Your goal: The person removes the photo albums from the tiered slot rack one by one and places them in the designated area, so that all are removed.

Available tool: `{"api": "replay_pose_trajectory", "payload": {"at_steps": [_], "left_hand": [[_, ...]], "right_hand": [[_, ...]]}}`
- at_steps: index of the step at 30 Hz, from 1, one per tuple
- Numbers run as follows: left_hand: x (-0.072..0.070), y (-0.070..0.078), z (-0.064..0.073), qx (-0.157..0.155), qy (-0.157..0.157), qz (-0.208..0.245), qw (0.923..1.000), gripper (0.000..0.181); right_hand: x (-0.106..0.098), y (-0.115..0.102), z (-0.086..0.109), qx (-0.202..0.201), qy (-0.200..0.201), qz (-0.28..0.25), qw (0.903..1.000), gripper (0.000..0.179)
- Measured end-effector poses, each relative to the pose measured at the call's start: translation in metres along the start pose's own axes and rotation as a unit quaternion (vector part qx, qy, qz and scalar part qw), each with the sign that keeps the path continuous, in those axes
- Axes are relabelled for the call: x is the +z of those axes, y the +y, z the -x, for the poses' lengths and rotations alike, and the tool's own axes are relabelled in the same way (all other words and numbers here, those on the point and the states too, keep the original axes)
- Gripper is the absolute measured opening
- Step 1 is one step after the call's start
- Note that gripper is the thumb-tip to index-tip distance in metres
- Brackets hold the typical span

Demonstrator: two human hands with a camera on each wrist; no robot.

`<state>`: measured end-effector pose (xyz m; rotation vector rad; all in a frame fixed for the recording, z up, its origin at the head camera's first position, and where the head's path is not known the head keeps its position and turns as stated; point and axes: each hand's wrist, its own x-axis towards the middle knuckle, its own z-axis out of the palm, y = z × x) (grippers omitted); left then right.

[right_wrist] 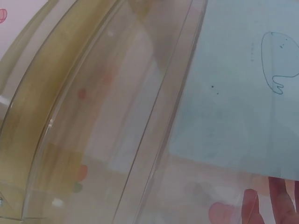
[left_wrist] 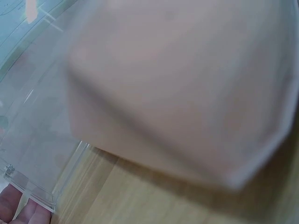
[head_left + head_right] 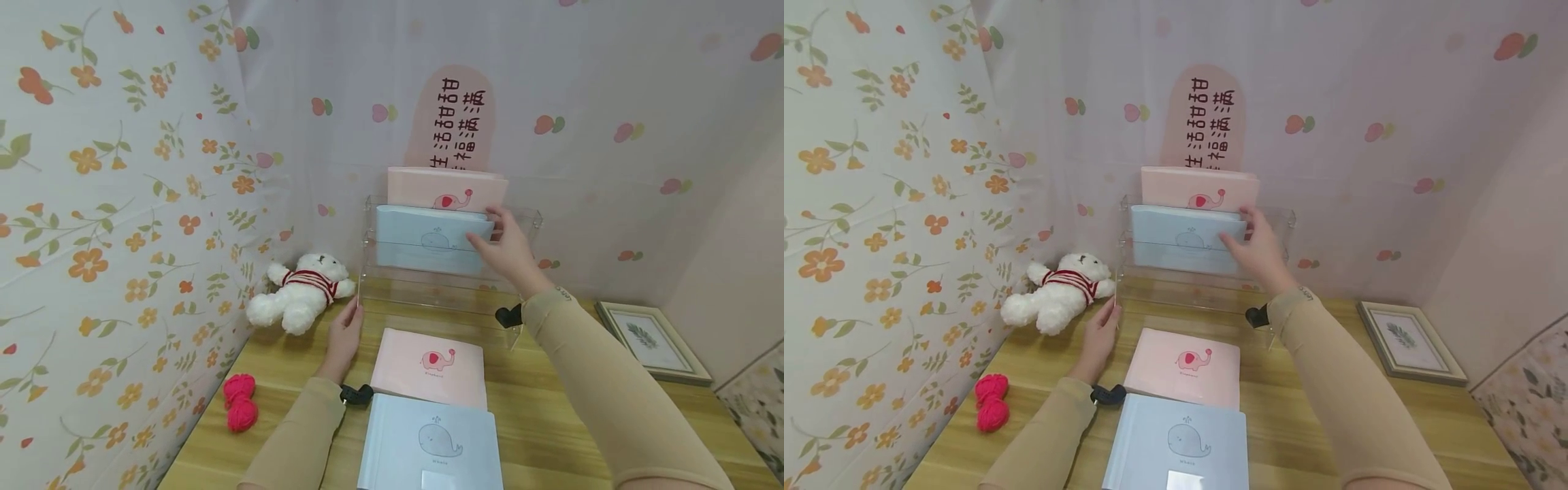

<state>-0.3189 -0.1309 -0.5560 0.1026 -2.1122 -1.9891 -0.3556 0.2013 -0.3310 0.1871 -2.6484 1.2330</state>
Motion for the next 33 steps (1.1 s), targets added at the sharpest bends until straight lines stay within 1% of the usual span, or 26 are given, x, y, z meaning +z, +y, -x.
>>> {"api": "replay_pose_trajectory", "payload": {"at_steps": [2, 7, 9, 14, 19, 28, 33], "left_hand": [[0.000, 0.001, 0.001, 0.002, 0.001, -0.001, 1.0000, 0.047], [0.001, -0.001, 0.000, 0.002, 0.002, -0.010, 0.9999, 0.047], [0.001, -0.002, -0.001, 0.001, 0.001, -0.007, 1.0000, 0.047], [0.001, -0.002, -0.002, -0.003, -0.001, -0.005, 1.0000, 0.047], [0.001, 0.000, 0.001, -0.003, -0.007, -0.002, 1.0000, 0.048], [0.002, 0.001, 0.001, -0.003, -0.002, -0.004, 1.0000, 0.049], [0.002, -0.001, 0.000, -0.003, -0.004, -0.006, 1.0000, 0.049]], "right_hand": [[0.001, -0.002, -0.002, -0.001, 0.003, 0.005, 1.0000, 0.083], [0.003, -0.005, -0.005, -0.010, 0.011, 0.027, 0.9995, 0.075], [0.005, -0.007, -0.007, -0.014, 0.014, 0.036, 0.9992, 0.071], [0.011, -0.014, -0.013, -0.025, 0.010, 0.053, 0.9982, 0.061], [0.013, -0.018, -0.018, -0.028, 0.007, 0.063, 0.9976, 0.052], [0.027, -0.016, -0.019, -0.043, 0.031, 0.035, 0.9980, 0.037], [0.031, -0.014, -0.017, -0.052, 0.037, 0.031, 0.9975, 0.033]]}}
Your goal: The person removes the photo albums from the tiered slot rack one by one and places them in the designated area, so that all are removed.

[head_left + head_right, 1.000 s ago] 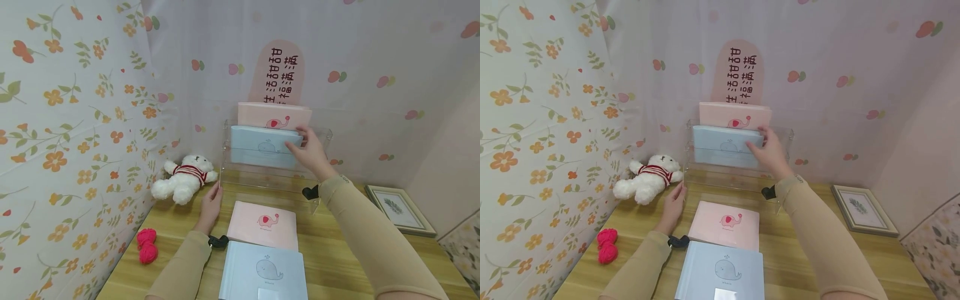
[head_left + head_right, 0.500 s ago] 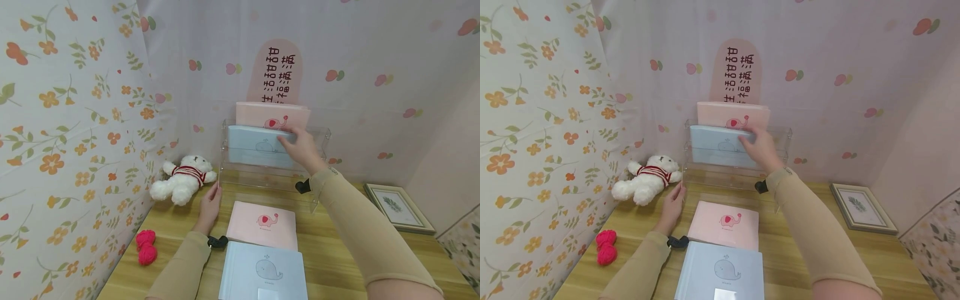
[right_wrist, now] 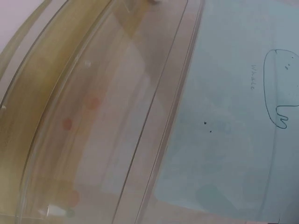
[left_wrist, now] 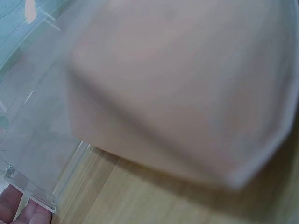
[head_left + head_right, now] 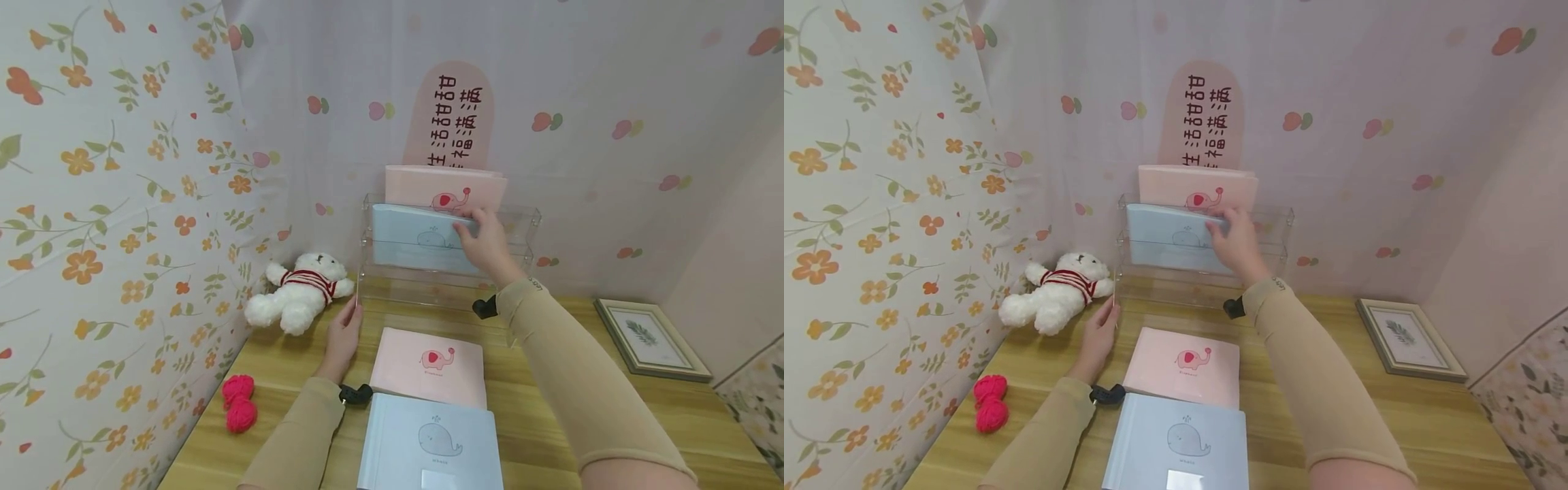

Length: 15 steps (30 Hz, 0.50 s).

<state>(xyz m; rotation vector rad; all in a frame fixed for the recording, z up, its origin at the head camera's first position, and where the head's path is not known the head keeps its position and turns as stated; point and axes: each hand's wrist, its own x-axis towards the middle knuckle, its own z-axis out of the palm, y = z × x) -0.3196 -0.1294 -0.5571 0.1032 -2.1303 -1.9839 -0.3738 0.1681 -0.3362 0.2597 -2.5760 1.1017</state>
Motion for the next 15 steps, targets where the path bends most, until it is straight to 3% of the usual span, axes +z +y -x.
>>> {"api": "replay_pose_trajectory", "payload": {"at_steps": [15], "left_hand": [[-0.0019, -0.0001, 0.0002, -0.014, -0.012, 0.015, 0.9997, 0.050]], "right_hand": [[0.0037, -0.0001, 0.0071, 0.014, 0.008, -0.007, 0.9999, 0.025]]}}
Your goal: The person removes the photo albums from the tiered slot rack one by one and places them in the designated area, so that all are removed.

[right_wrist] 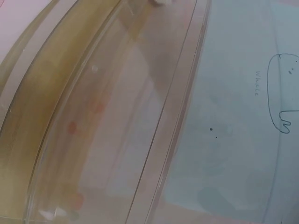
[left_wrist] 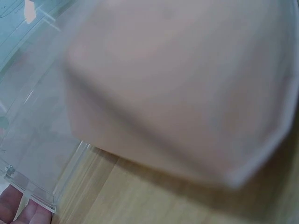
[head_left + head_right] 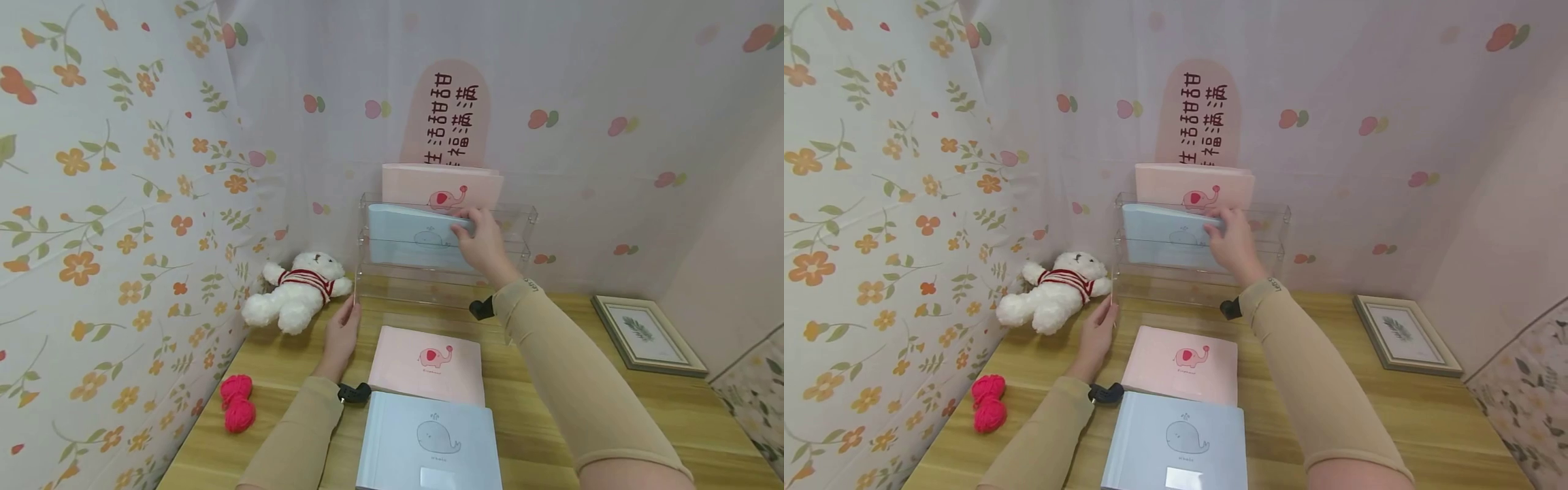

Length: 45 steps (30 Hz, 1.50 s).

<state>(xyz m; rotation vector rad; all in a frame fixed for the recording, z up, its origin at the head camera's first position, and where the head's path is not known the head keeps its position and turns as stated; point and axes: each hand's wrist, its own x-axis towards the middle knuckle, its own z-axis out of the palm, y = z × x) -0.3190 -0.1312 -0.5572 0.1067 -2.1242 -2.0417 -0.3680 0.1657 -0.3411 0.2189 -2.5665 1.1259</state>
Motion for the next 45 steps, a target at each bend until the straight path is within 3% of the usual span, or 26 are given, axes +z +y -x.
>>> {"api": "replay_pose_trajectory", "payload": {"at_steps": [19, 24, 28, 35, 45], "left_hand": [[0.001, 0.000, -0.002, 0.007, 0.012, -0.012, 0.9998, 0.049], [0.002, 0.000, -0.001, 0.007, 0.007, -0.015, 0.9998, 0.049], [0.002, -0.001, -0.001, 0.004, 0.007, -0.019, 0.9998, 0.049], [0.000, 0.000, 0.000, 0.003, 0.006, -0.022, 0.9997, 0.050], [0.001, 0.004, 0.001, -0.007, 0.010, -0.027, 0.9995, 0.048]], "right_hand": [[0.001, -0.005, 0.000, 0.005, 0.021, -0.019, 0.9996, 0.025], [0.002, -0.008, 0.001, 0.011, 0.046, -0.030, 0.9984, 0.022], [-0.001, -0.014, 0.001, -0.011, 0.081, -0.036, 0.9960, 0.021], [-0.021, -0.036, 0.010, -0.064, 0.143, -0.052, 0.9863, 0.022], [-0.063, -0.044, 0.045, -0.067, 0.191, -0.091, 0.9750, 0.020]]}}
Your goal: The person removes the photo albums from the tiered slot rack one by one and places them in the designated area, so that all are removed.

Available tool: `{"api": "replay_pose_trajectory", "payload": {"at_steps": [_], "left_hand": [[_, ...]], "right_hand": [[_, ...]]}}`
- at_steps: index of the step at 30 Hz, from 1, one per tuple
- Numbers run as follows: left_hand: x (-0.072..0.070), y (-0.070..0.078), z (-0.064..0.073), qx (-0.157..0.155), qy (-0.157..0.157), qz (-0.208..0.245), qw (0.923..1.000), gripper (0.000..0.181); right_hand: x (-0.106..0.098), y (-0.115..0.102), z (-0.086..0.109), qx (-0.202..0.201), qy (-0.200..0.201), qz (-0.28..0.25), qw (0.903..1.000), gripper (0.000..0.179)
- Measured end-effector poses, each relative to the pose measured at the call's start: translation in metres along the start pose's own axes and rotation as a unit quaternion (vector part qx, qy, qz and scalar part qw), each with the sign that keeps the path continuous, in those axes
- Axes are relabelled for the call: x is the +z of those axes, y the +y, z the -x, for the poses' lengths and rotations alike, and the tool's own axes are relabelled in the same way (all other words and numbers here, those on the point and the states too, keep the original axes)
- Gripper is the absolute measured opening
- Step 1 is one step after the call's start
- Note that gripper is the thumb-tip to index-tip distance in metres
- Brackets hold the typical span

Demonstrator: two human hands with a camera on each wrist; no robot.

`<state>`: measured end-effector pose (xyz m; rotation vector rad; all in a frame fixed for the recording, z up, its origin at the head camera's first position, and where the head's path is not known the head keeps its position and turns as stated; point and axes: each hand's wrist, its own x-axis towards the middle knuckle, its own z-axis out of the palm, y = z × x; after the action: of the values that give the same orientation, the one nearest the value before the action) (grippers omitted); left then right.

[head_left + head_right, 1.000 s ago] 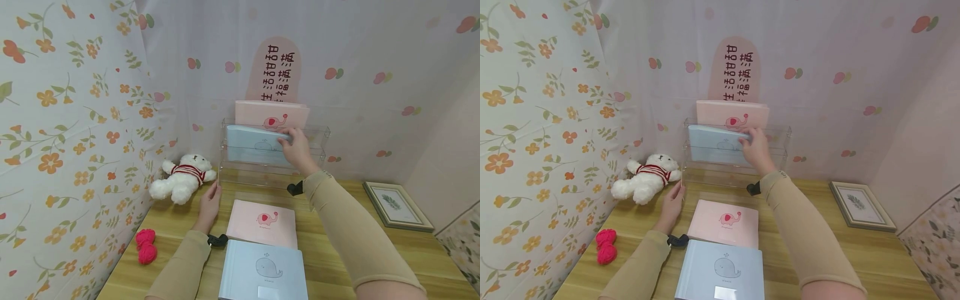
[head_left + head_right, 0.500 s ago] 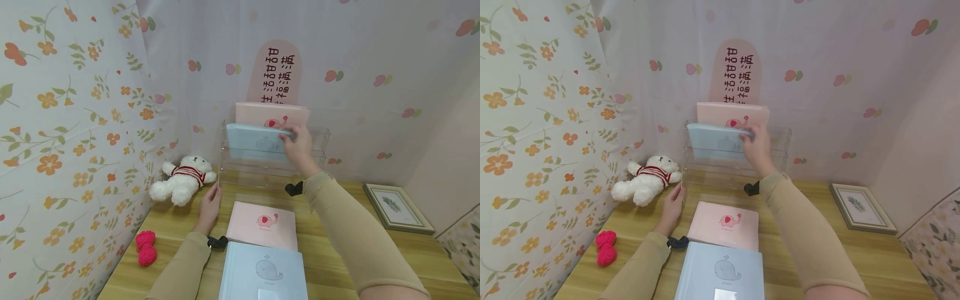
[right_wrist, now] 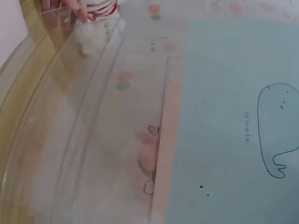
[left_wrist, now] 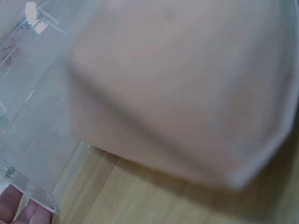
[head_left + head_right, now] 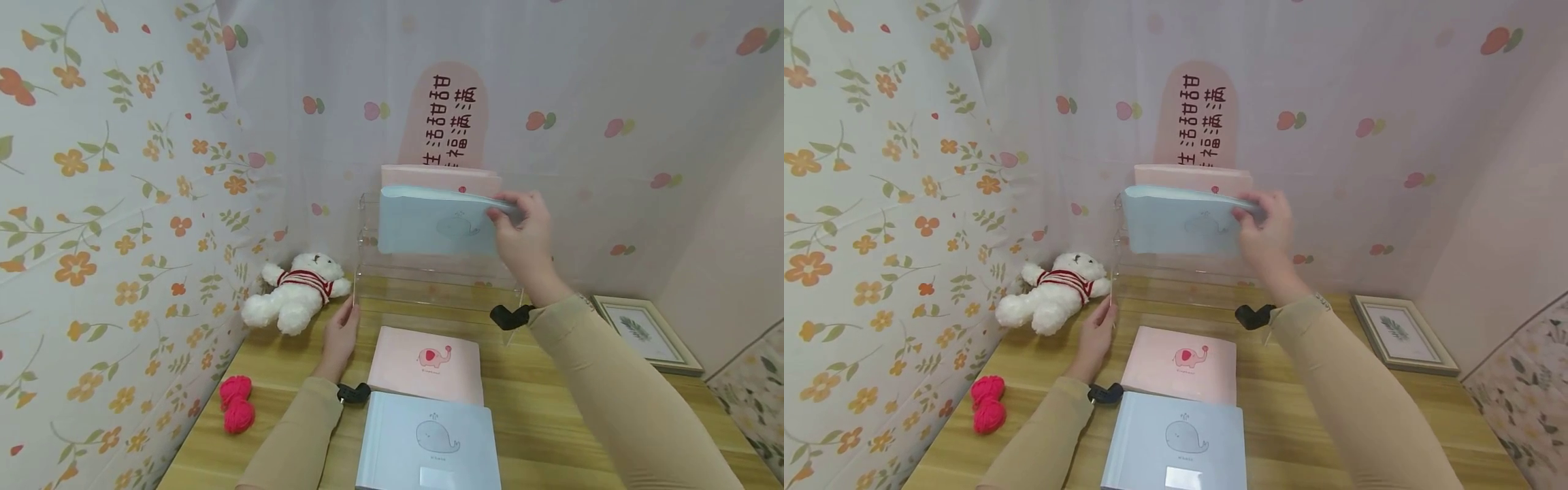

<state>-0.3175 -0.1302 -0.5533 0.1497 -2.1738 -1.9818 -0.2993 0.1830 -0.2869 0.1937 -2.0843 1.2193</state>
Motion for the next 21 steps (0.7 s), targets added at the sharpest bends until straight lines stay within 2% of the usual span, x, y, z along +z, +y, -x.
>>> {"api": "replay_pose_trajectory", "payload": {"at_steps": [7, 13, 21], "left_hand": [[0.001, -0.005, -0.001, 0.006, -0.001, -0.002, 1.0000, 0.048], [0.002, -0.003, 0.001, 0.001, -0.005, -0.003, 1.0000, 0.049], [0.001, -0.002, 0.000, 0.001, -0.002, -0.006, 1.0000, 0.049]], "right_hand": [[-0.043, 0.014, 0.034, 0.036, -0.017, 0.065, 0.9971, 0.021], [-0.088, 0.044, 0.061, 0.037, -0.032, 0.114, 0.9923, 0.022], [-0.137, 0.089, 0.088, 0.022, -0.104, 0.135, 0.9852, 0.023]]}}
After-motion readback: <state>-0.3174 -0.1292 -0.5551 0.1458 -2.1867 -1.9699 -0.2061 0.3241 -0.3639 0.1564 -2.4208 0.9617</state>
